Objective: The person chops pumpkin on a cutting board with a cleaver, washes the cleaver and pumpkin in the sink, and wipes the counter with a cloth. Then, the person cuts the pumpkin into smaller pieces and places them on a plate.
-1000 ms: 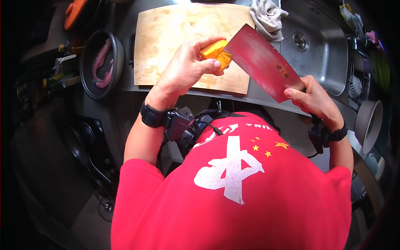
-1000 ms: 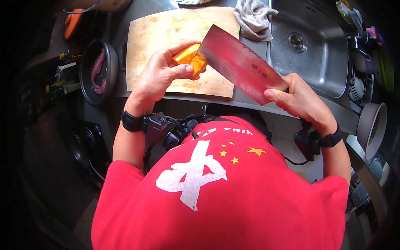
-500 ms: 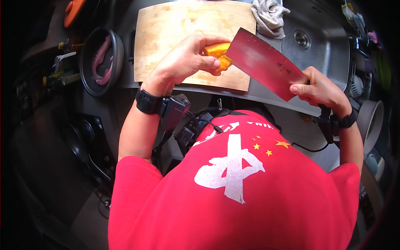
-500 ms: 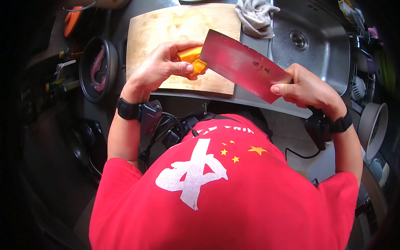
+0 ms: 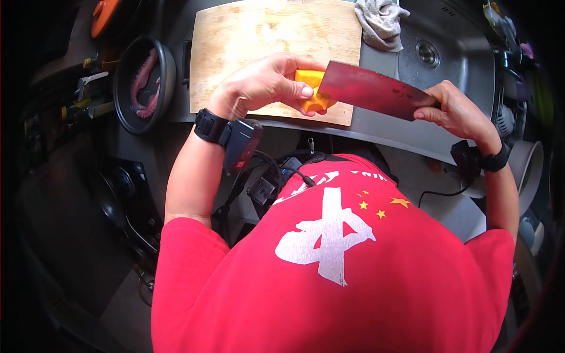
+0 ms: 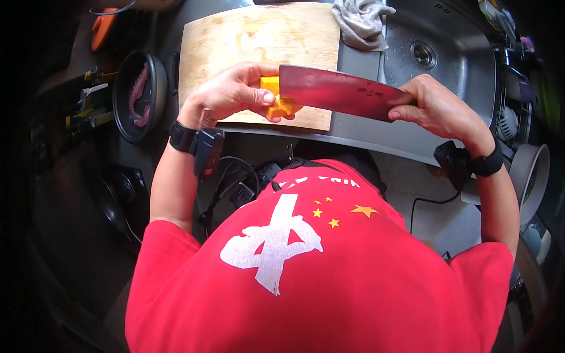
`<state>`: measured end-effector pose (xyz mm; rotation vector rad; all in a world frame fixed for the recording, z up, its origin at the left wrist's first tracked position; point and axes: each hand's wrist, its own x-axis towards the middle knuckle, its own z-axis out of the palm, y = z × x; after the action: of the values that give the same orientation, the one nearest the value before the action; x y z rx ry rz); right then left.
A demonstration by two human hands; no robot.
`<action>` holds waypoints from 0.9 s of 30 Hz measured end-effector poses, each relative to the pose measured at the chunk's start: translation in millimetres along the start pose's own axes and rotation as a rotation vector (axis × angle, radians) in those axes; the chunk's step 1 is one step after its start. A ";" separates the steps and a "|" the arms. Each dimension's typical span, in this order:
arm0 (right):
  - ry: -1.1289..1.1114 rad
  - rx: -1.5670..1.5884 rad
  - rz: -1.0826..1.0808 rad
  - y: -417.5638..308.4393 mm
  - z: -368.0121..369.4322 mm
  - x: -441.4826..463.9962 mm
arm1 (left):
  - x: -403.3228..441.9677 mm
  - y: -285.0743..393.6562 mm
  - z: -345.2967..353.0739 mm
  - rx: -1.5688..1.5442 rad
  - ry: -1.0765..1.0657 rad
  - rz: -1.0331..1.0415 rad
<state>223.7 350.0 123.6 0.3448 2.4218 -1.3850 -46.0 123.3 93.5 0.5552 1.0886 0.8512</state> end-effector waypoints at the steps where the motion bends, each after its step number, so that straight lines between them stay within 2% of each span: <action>1: 0.000 0.000 0.000 -2.7 -1.6 0.2 | 1.2 -3.4 -1.9 -0.019 -0.005 -0.002; 4: 0.009 -0.176 0.054 -10.6 -8.7 0.6 | 5.4 -8.1 -6.2 -0.100 -0.035 -0.006; 6: 0.097 -0.308 -0.112 -8.5 -13.3 1.4 | 8.6 -10.7 -9.0 -0.158 -0.058 -0.004; 10: 0.216 -0.257 -0.156 6.7 -12.0 -4.7 | 7.7 -12.5 -11.8 -0.383 -0.007 0.071; 12: 0.284 -0.126 -0.056 9.6 -5.6 -11.6 | 7.8 -8.2 -9.2 -0.369 0.163 0.111; 14: 0.469 0.046 -0.003 18.1 15.0 -12.3 | 11.9 -9.9 -7.0 -0.370 0.184 0.166; 16: 0.488 0.424 0.253 13.8 31.9 -9.1 | 13.6 -8.6 3.5 -0.422 0.337 0.232; 18: 0.560 0.752 0.261 4.0 51.0 2.0 | 18.0 -5.6 13.9 -0.411 0.392 0.226; 20: 0.643 0.892 0.236 -7.6 64.6 17.3 | 22.7 -1.7 27.0 -0.269 0.500 0.266; 22: 0.743 0.908 0.153 -20.0 76.2 38.6 | 30.7 -5.5 32.1 -0.261 0.493 0.290; 24: 0.727 1.012 0.096 -31.2 83.4 54.5 | 36.2 -6.5 42.2 -0.213 0.565 0.337; 25: 0.735 0.972 0.052 -31.3 88.7 61.7 | 40.3 -6.8 48.2 -0.208 0.552 0.336; 27: 0.783 0.832 -0.007 -35.1 97.6 72.1 | 48.1 -9.1 61.6 -0.078 0.625 0.464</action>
<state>160.6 251.3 76.4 1.2693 2.1591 -2.5820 23.9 158.2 84.5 0.4933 1.5073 1.5334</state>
